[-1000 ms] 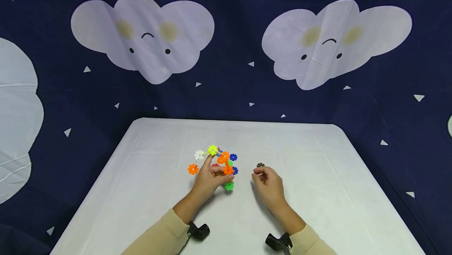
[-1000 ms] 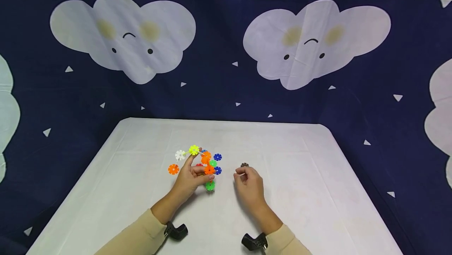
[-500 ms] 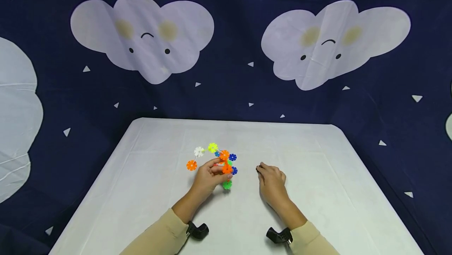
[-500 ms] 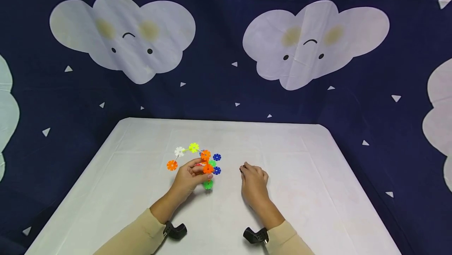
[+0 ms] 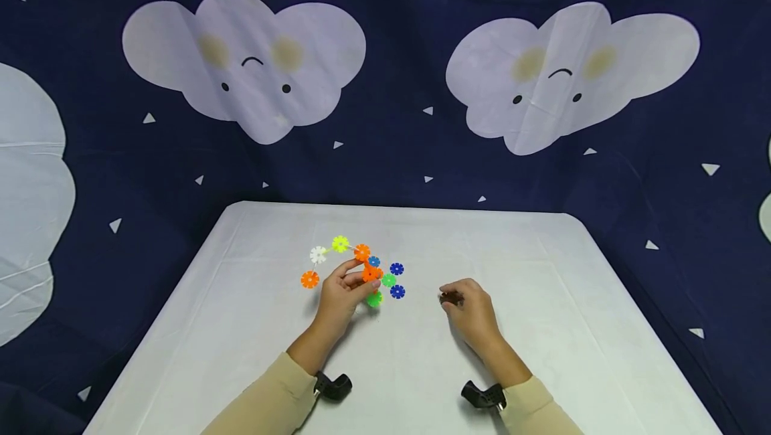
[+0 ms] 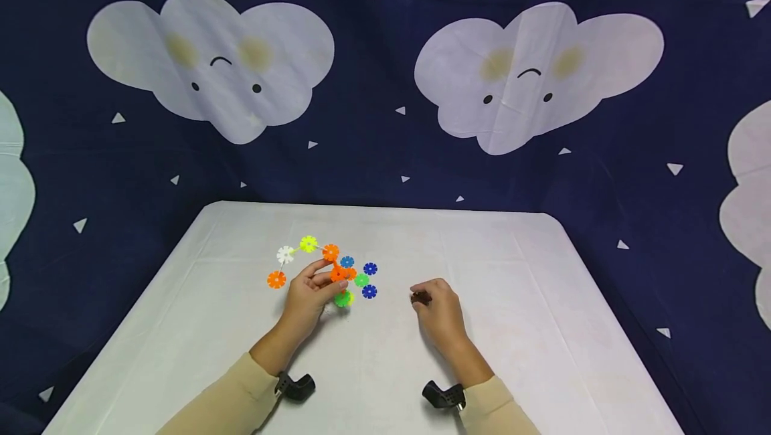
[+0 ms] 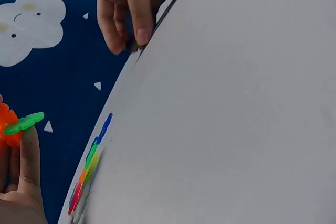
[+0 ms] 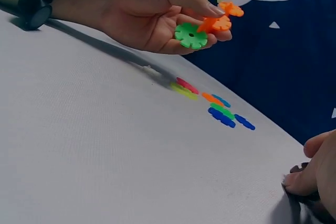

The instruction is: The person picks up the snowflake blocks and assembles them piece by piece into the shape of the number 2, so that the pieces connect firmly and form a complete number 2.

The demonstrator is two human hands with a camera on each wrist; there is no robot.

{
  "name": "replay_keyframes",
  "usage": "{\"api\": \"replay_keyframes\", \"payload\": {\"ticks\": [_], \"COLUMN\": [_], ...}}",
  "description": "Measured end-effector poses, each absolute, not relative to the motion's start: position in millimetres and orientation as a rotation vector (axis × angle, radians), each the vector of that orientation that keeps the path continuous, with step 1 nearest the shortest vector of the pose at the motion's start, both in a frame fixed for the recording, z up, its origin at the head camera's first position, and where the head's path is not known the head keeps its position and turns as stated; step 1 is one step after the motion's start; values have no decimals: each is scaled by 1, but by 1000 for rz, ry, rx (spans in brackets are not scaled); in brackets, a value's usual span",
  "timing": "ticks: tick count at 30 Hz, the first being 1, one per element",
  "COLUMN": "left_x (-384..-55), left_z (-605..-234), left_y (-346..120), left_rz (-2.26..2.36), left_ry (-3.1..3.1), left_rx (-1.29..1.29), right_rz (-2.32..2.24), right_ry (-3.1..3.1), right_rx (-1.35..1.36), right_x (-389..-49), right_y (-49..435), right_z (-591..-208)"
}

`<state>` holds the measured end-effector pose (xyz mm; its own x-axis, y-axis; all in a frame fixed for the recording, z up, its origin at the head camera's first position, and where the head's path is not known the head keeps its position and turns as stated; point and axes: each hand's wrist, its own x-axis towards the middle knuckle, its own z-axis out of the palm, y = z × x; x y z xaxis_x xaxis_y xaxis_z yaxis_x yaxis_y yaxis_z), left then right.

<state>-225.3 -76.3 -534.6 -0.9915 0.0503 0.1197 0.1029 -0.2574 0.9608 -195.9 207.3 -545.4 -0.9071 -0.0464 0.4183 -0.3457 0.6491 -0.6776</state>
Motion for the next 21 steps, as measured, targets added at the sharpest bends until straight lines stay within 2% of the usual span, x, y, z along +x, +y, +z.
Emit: {"api": "replay_keyframes", "payload": {"ticks": [11, 17, 21], "left_x": [-232, -229, -229], "left_z": [-537, -535, -534], "left_y": [-85, -83, -80], "left_rz": [-2427, -2450, -2485], "left_ry": [-1797, -1802, -1797], "left_rx": [-153, -159, -177], "right_rz": [1676, 2141, 2211], "right_ry": [-2426, -2312, -2325], "right_rx": [169, 357, 490], "right_x": [-191, -181, -175], "right_y": [190, 162, 142], "right_z": [-545, -540, -538]}}
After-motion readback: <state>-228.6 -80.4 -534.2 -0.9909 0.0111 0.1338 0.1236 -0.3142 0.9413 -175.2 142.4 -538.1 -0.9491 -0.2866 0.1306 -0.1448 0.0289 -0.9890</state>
